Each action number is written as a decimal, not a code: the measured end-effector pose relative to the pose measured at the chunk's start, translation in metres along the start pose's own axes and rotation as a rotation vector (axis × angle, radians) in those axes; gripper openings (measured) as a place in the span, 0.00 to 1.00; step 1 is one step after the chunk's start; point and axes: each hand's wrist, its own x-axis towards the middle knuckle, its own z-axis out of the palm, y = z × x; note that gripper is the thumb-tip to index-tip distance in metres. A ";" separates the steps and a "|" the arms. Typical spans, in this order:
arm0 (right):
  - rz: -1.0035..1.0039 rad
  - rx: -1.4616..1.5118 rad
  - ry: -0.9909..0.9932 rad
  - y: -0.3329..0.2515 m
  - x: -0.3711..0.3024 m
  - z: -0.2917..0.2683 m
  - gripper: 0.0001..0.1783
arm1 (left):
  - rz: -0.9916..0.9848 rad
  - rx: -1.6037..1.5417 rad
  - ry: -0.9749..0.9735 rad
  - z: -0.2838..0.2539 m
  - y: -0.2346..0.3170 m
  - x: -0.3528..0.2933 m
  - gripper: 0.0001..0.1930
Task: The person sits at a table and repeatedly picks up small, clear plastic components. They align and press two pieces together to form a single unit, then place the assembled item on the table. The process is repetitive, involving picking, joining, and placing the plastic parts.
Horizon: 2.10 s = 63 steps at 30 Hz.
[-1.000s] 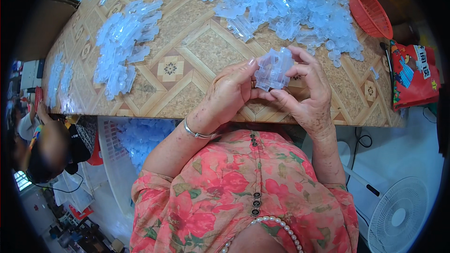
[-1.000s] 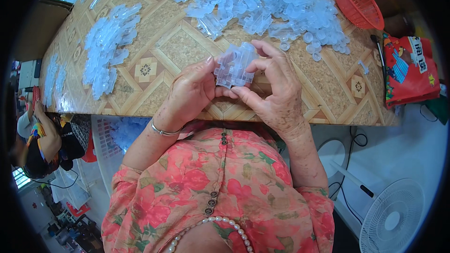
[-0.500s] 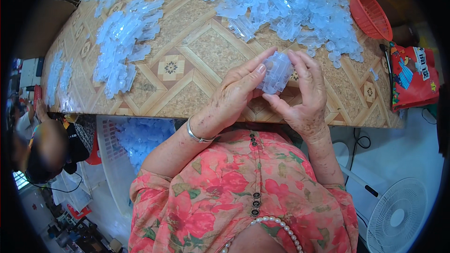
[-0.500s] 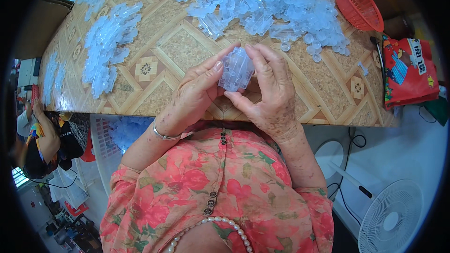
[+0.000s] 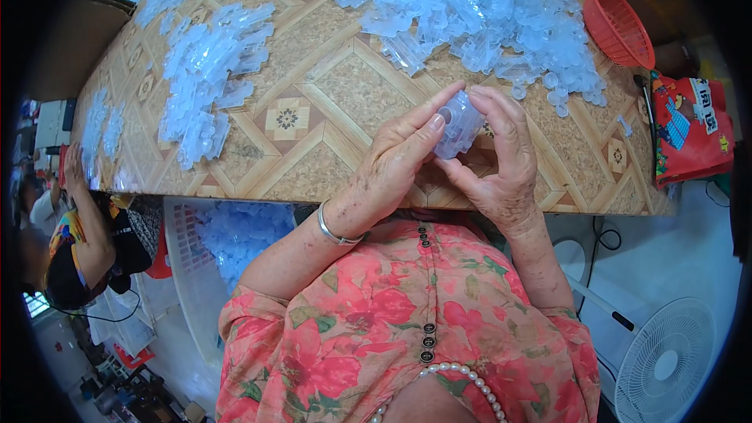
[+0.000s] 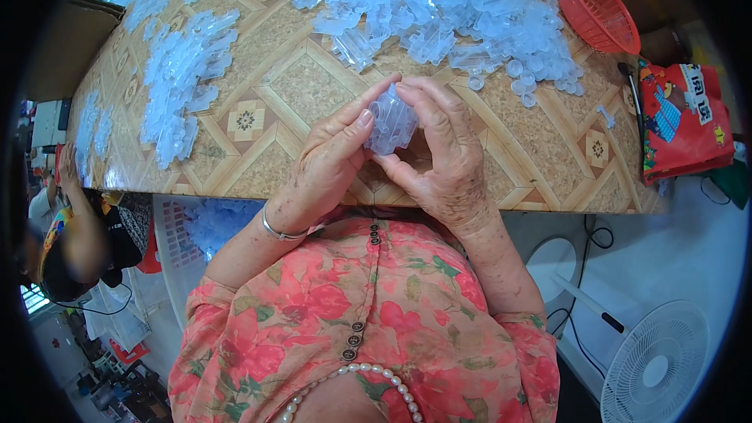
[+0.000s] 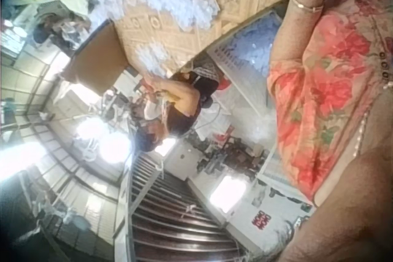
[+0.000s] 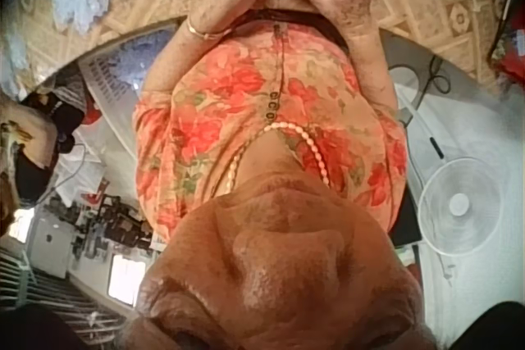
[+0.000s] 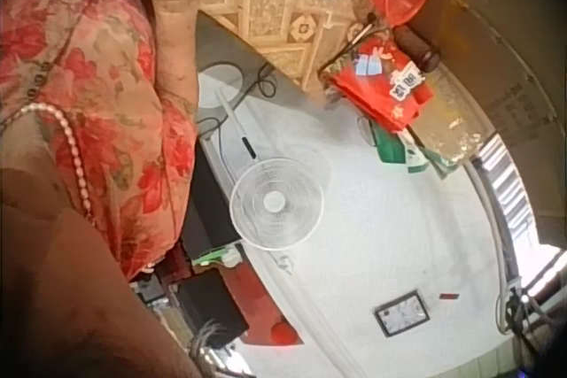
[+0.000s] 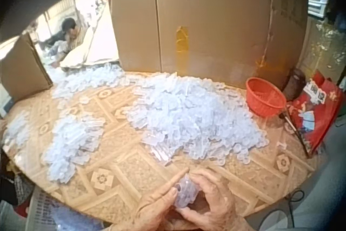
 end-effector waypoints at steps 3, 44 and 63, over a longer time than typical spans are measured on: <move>-0.016 -0.026 0.001 -0.001 -0.001 0.002 0.44 | -0.032 -0.167 0.016 0.004 0.004 -0.001 0.28; 0.046 0.023 0.051 0.007 -0.002 0.010 0.46 | -0.004 -0.236 -0.008 0.009 0.001 0.004 0.28; 0.004 -0.004 0.054 0.008 -0.003 0.011 0.47 | 0.030 -0.059 0.019 0.006 0.000 0.001 0.26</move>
